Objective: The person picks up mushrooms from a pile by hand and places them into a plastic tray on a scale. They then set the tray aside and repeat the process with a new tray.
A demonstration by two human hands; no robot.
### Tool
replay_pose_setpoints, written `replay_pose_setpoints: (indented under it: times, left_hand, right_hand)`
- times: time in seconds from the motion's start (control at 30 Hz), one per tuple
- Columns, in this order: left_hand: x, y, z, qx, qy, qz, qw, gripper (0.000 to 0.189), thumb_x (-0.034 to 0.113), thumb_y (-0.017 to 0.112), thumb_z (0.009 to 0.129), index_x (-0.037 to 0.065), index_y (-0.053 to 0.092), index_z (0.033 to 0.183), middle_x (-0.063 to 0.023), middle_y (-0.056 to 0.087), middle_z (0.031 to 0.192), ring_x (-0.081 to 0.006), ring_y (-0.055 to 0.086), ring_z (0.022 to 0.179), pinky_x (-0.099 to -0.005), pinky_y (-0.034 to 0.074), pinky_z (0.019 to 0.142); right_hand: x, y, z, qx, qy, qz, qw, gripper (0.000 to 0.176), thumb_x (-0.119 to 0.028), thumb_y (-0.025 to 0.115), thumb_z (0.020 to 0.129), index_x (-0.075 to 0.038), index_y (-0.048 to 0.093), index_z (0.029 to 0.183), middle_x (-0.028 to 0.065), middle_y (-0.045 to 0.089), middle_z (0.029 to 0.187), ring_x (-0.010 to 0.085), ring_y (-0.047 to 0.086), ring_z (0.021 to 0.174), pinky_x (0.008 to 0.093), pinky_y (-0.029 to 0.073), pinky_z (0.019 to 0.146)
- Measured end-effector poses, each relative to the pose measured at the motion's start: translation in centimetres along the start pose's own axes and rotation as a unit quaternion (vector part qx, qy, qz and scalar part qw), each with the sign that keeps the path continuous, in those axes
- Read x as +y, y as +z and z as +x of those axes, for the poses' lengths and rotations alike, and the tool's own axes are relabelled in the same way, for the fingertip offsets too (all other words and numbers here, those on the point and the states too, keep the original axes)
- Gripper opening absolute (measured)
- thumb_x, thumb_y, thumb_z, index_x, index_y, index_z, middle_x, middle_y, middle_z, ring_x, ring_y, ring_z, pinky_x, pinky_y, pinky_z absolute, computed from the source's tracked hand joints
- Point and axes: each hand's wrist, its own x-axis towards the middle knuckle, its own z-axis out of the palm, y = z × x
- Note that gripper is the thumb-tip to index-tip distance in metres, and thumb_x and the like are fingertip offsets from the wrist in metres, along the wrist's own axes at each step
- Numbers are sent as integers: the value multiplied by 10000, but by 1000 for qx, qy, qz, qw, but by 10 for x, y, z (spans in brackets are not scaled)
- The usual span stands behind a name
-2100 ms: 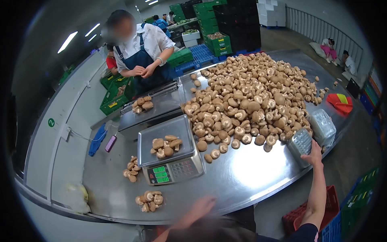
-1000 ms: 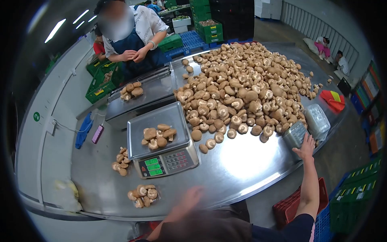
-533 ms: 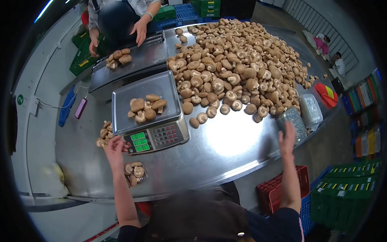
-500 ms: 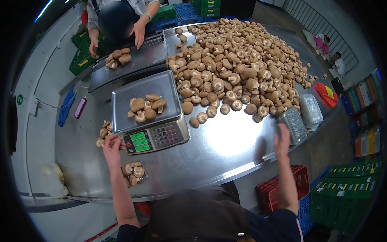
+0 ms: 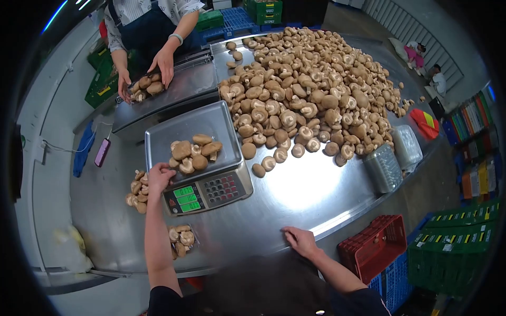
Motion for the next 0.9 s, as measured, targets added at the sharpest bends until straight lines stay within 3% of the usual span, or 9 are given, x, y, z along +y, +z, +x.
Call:
replay_pose_setpoints:
  times: [0.07,0.17,0.3,0.4,0.53,0.7,0.77,0.9]
  left_hand:
    - [36,-3,-8,-36,-53,-28,998,252,23,722,772,-52,625,992,-38,623,633,-110,566,467,-253,434,423]
    - [53,-5,-14,-36,-45,-33,998,134,11,704,782,-15,606,869,-53,617,612,-118,579,467,-244,440,408]
    - [51,-3,-17,-25,-80,-79,993,109,8,668,807,5,559,814,-90,628,664,-147,602,484,-240,478,410]
    - [27,-1,-16,-25,-54,-138,989,76,-10,601,849,-8,526,859,-122,620,772,-182,648,590,-286,581,501]
    - [75,8,-38,-81,-103,-381,915,76,-37,556,874,0,499,909,-117,590,806,-191,629,654,-387,586,656]
    - [57,27,-54,-117,-122,-591,789,108,-63,521,893,15,477,954,-102,562,822,-195,595,698,-486,561,798]
    - [36,19,-63,-102,-120,-618,770,124,-73,507,901,20,468,972,-97,550,828,-196,582,716,-526,551,854]
    - [3,7,-72,-99,-84,-606,785,159,-92,496,902,28,465,1003,-81,525,832,-194,550,737,-576,538,934]
  right_hand:
    - [0,2,1,14,28,28,999,199,-177,627,913,-118,693,1091,98,719,949,267,702,795,343,556,718]
    - [0,5,4,24,8,-15,1000,185,-201,626,910,-139,698,1068,86,721,924,263,700,775,346,556,702]
    - [0,6,3,32,5,-35,999,169,-216,630,903,-154,701,1043,80,720,895,265,696,761,355,553,688]
    - [0,6,3,32,10,-48,998,166,-219,630,900,-158,701,1037,77,719,882,272,694,748,361,552,681]
    - [-7,3,5,34,6,-63,997,173,-224,625,900,-159,699,1042,79,719,887,275,693,747,367,551,681]
    - [-6,4,4,44,3,-58,997,184,-198,639,897,-133,714,1053,79,724,861,247,705,734,331,555,686]
    - [-6,3,3,37,3,-65,997,187,-209,633,900,-137,713,1053,78,723,863,251,703,738,338,554,685]
    - [2,7,3,32,10,-79,996,195,-236,617,908,-148,709,1056,78,720,870,257,699,751,349,553,687]
